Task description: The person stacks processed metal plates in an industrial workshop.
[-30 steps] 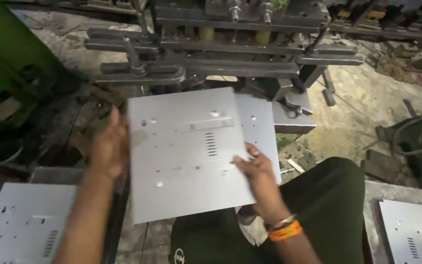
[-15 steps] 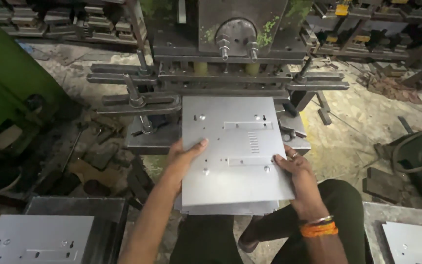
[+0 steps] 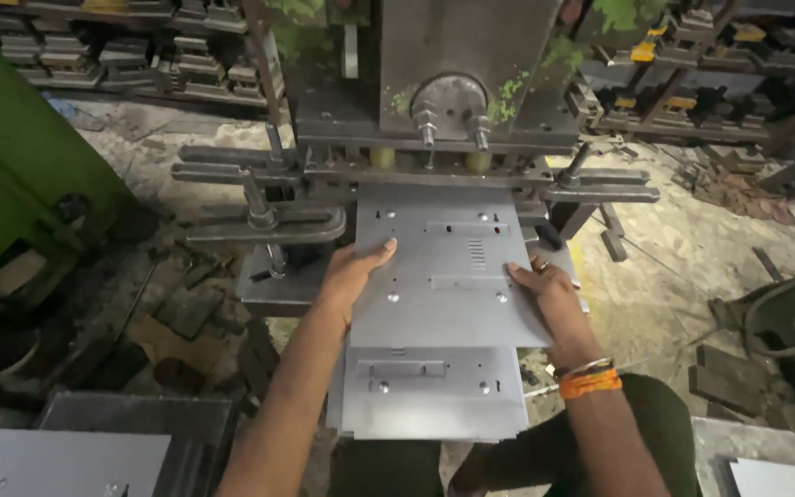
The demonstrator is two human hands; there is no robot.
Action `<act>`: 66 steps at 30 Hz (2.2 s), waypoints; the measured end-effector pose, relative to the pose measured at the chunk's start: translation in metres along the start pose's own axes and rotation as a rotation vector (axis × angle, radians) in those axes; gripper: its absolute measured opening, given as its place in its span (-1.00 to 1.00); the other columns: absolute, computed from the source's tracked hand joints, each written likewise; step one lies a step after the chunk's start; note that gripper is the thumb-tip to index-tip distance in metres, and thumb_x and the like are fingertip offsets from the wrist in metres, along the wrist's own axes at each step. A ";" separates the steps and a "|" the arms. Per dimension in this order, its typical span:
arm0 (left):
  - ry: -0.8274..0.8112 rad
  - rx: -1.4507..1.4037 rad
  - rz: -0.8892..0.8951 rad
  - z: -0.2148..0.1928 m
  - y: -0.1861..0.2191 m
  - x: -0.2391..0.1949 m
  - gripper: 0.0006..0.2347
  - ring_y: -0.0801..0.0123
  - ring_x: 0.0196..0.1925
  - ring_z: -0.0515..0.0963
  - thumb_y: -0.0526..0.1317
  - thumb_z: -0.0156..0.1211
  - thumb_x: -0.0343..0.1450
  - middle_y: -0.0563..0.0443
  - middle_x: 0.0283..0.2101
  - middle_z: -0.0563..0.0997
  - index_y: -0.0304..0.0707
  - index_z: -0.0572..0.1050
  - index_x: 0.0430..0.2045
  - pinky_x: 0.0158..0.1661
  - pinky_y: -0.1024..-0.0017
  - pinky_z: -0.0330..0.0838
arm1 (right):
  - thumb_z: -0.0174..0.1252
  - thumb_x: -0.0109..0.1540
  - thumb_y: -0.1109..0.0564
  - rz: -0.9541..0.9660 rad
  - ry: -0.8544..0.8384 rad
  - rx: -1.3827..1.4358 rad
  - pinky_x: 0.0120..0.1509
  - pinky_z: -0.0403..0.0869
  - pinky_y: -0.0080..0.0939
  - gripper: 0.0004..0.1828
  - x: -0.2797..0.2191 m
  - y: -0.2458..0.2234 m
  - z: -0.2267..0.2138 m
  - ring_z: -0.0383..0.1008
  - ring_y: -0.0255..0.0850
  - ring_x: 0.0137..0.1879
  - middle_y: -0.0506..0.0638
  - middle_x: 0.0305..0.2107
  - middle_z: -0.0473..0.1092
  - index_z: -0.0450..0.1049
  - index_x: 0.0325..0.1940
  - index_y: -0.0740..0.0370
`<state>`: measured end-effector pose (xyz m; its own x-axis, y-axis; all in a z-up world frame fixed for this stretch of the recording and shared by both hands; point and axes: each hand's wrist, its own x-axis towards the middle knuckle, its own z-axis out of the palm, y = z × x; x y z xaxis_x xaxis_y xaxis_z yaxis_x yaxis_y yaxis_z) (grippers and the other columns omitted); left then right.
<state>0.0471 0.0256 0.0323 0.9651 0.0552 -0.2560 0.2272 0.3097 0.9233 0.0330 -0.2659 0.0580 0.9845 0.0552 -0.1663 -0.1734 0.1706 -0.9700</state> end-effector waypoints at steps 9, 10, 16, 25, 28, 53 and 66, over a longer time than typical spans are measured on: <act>0.110 0.073 -0.021 -0.016 -0.006 0.012 -0.62 0.34 -0.30 0.64 -0.04 0.48 0.25 0.01 -0.26 0.69 -0.32 0.67 -0.19 -0.27 0.33 0.53 | 0.21 0.24 0.13 -0.038 -0.013 -0.032 -0.16 0.43 -0.31 -0.73 0.005 0.004 0.010 0.45 -0.34 -0.28 -0.07 -0.32 0.50 0.52 -0.05 0.35; 0.084 0.014 -0.007 -0.018 -0.009 0.014 -0.62 0.33 -0.30 0.64 -0.04 0.49 0.25 -0.01 -0.25 0.69 -0.34 0.67 -0.19 -0.26 0.32 0.53 | 0.21 0.25 0.12 -0.034 -0.005 -0.050 -0.17 0.42 -0.31 -0.73 0.003 0.002 0.012 0.44 -0.34 -0.29 -0.07 -0.33 0.49 0.52 -0.06 0.35; 0.137 0.098 -0.055 -0.007 0.013 -0.005 -0.59 0.24 -0.20 0.66 -0.02 0.47 0.22 -0.07 -0.17 0.71 -0.28 0.66 -0.15 -0.17 0.26 0.54 | 0.20 0.23 0.11 -0.004 0.012 -0.074 -0.21 0.43 -0.30 -0.74 -0.006 -0.009 0.017 0.44 -0.34 -0.32 -0.07 -0.34 0.49 0.52 -0.07 0.32; 0.164 0.131 -0.055 -0.010 0.009 0.002 -0.60 0.27 -0.15 0.68 -0.04 0.47 0.23 -0.05 -0.15 0.73 -0.26 0.66 -0.13 -0.10 0.31 0.52 | 0.23 0.25 0.08 -0.009 0.020 -0.089 -0.27 0.40 -0.27 -0.72 -0.001 -0.006 0.015 0.40 -0.32 -0.38 -0.06 -0.39 0.45 0.51 -0.09 0.34; 0.138 0.104 -0.040 -0.014 0.001 0.011 -0.59 0.25 -0.16 0.68 -0.04 0.48 0.23 -0.09 -0.15 0.73 -0.30 0.66 -0.13 -0.11 0.28 0.52 | 0.24 0.27 0.08 -0.029 0.006 -0.103 -0.25 0.41 -0.29 -0.72 0.017 0.015 -0.003 0.40 -0.33 -0.36 -0.06 -0.38 0.44 0.49 -0.10 0.38; 0.096 0.092 -0.107 -0.017 -0.016 -0.009 -0.41 0.12 0.06 0.64 0.17 0.35 0.25 -0.09 0.00 0.68 -0.25 0.57 0.05 0.08 0.13 0.48 | 0.30 0.21 0.01 -0.222 0.039 -0.366 -0.07 0.50 -0.25 -0.48 0.002 0.004 0.006 0.47 -0.27 -0.14 0.06 -0.21 0.49 0.33 0.12 0.35; -0.639 -0.971 -0.147 0.011 -0.057 -0.114 -0.26 0.00 -0.08 0.66 0.38 0.01 0.35 -0.30 -0.03 0.63 -0.35 0.38 0.16 -0.04 0.05 0.55 | 0.57 -0.04 -0.13 -0.488 -0.461 -1.251 0.53 -0.02 0.20 0.12 -0.023 -0.029 0.072 -0.05 0.09 0.55 0.05 0.45 0.00 0.11 0.49 -0.01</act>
<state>-0.0744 -0.0086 0.0117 0.8905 -0.4431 0.1032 0.4140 0.8833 0.2200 0.0136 -0.2011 0.1031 0.7996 0.5973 0.0621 0.5520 -0.6904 -0.4676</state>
